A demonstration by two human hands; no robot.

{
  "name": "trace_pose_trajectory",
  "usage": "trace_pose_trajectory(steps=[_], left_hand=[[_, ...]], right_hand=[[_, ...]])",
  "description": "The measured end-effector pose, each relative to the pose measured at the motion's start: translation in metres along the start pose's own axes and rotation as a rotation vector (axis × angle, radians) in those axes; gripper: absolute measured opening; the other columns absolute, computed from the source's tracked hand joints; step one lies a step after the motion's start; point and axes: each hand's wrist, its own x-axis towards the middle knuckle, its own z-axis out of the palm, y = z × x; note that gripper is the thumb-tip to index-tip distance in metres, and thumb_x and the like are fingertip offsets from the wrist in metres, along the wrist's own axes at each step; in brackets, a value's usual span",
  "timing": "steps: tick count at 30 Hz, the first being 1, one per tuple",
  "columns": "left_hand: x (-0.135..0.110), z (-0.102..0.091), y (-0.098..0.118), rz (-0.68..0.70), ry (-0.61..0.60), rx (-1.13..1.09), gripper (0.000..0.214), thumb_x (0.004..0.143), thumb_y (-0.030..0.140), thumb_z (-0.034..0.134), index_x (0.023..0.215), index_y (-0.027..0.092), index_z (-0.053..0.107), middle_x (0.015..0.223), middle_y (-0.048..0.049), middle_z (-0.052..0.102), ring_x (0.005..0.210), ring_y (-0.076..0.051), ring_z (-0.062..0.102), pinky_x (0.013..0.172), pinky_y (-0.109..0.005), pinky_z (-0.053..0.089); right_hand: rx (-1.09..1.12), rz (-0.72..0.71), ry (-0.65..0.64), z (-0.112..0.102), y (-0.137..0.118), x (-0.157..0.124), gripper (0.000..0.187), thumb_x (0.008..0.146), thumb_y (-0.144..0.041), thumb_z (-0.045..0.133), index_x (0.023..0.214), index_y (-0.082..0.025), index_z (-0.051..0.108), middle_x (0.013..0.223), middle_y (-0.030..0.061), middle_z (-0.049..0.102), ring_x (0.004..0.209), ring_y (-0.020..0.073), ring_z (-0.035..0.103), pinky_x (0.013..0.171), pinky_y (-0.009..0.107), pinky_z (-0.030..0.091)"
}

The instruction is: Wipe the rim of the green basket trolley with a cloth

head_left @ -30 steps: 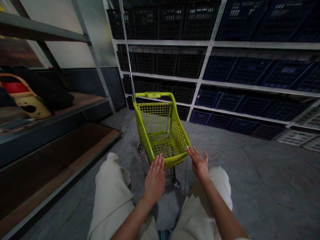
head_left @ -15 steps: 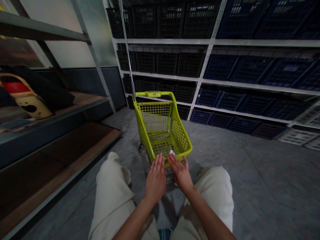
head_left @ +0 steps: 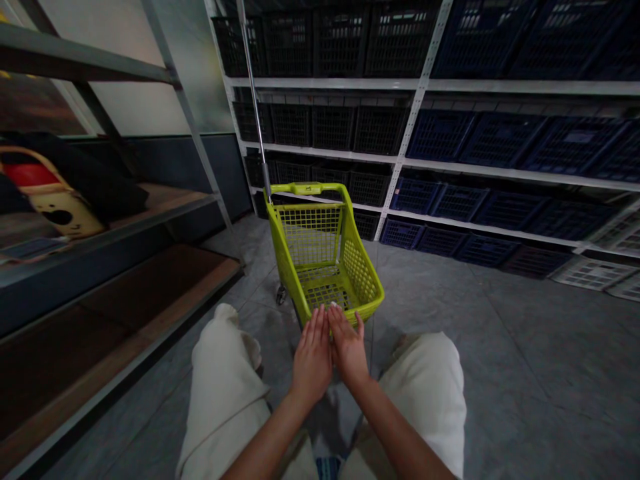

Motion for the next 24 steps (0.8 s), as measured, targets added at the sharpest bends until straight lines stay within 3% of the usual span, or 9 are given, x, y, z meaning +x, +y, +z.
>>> trace_pose_trajectory(steps=[3, 6, 10, 12, 14, 16, 19, 21, 24], left_hand=[[-0.002, -0.002, -0.002, -0.016, -0.004, 0.025, 0.071, 0.092, 0.010, 0.034, 0.155, 0.009, 0.001, 0.159, -0.0132, 0.023, 0.148, -0.024, 0.015, 0.117, -0.042, 0.029], [-0.003, -0.004, -0.003, -0.029, -0.023, 0.035, 0.069, 0.093, 0.010, 0.035, 0.155, 0.010, 0.005, 0.159, -0.0120, 0.022, 0.148, -0.022, 0.015, 0.117, -0.041, 0.029], [-0.002, -0.005, -0.001, -0.025, -0.009, 0.024, 0.067, 0.093, 0.009, 0.034, 0.155, 0.011, 0.007, 0.159, -0.0117, 0.022, 0.148, -0.023, 0.018, 0.117, -0.041, 0.030], [-0.002, -0.005, 0.000, -0.015, -0.003, 0.012, 0.068, 0.093, 0.009, 0.034, 0.155, 0.011, 0.007, 0.159, -0.0119, 0.022, 0.148, -0.023, 0.019, 0.116, -0.041, 0.031], [-0.001, -0.004, 0.001, -0.018, 0.002, 0.000, 0.069, 0.093, 0.010, 0.036, 0.155, 0.010, 0.006, 0.159, -0.0126, 0.021, 0.148, -0.023, 0.018, 0.116, -0.041, 0.032], [-0.001, -0.002, 0.001, -0.031, 0.009, -0.012, 0.071, 0.092, 0.010, 0.037, 0.155, 0.010, 0.004, 0.160, -0.0130, 0.019, 0.148, -0.023, 0.017, 0.116, -0.042, 0.032], [-0.002, 0.001, 0.001, -0.033, 0.002, -0.019, 0.072, 0.092, 0.011, 0.037, 0.155, 0.010, 0.002, 0.159, -0.0132, 0.020, 0.148, -0.023, 0.016, 0.116, -0.042, 0.032], [-0.002, 0.003, 0.000, -0.023, -0.008, -0.009, 0.073, 0.091, 0.010, 0.038, 0.155, 0.008, 0.003, 0.159, -0.0134, 0.023, 0.148, -0.023, 0.016, 0.116, -0.041, 0.032], [-0.003, 0.002, -0.002, -0.033, -0.015, 0.022, 0.073, 0.091, 0.010, 0.037, 0.155, 0.009, 0.002, 0.159, -0.0129, 0.023, 0.148, -0.023, 0.016, 0.117, -0.041, 0.030]], right_hand=[[0.012, -0.070, -0.051, -0.005, 0.000, 0.001, 0.073, 0.079, 0.001, 0.035, 0.149, -0.021, 0.033, 0.147, 0.0088, 0.046, 0.140, 0.0153, 0.036, 0.119, 0.047, -0.002], [-0.017, -0.130, -0.068, -0.018, 0.042, -0.002, 0.074, 0.079, 0.003, 0.033, 0.148, -0.024, 0.035, 0.145, 0.0061, 0.049, 0.140, 0.0136, 0.035, 0.118, 0.048, -0.003], [-0.135, -0.008, 0.008, -0.034, 0.108, -0.008, 0.081, 0.074, 0.005, 0.036, 0.148, -0.029, 0.034, 0.140, 0.0040, 0.055, 0.138, 0.0168, 0.040, 0.117, 0.053, 0.002], [-0.169, 0.081, 0.046, -0.034, 0.120, -0.009, 0.082, 0.072, 0.004, 0.037, 0.147, -0.030, 0.036, 0.138, 0.0034, 0.057, 0.137, 0.0190, 0.041, 0.116, 0.055, 0.003], [-0.170, 0.164, 0.080, -0.028, 0.108, -0.009, 0.081, 0.073, 0.004, 0.036, 0.147, -0.029, 0.036, 0.137, 0.0042, 0.058, 0.136, 0.0202, 0.043, 0.116, 0.056, 0.004], [-0.153, 0.204, 0.104, -0.017, 0.077, -0.007, 0.081, 0.074, 0.003, 0.035, 0.149, -0.028, 0.033, 0.139, 0.0055, 0.056, 0.134, 0.0204, 0.044, 0.116, 0.055, 0.003], [-0.063, 0.122, 0.078, 0.000, 0.019, -0.004, 0.081, 0.075, 0.002, 0.034, 0.152, -0.026, 0.027, 0.142, 0.0066, 0.052, 0.135, 0.0191, 0.044, 0.117, 0.052, 0.005], [0.013, 0.067, 0.040, 0.004, -0.007, -0.001, 0.078, 0.077, 0.001, 0.035, 0.151, -0.022, 0.028, 0.145, 0.0082, 0.050, 0.136, 0.0179, 0.042, 0.118, 0.048, 0.006], [0.052, -0.020, -0.030, -0.003, -0.005, 0.000, 0.077, 0.076, 0.001, 0.036, 0.150, -0.022, 0.033, 0.146, 0.0083, 0.048, 0.138, 0.0168, 0.039, 0.118, 0.048, 0.002]])
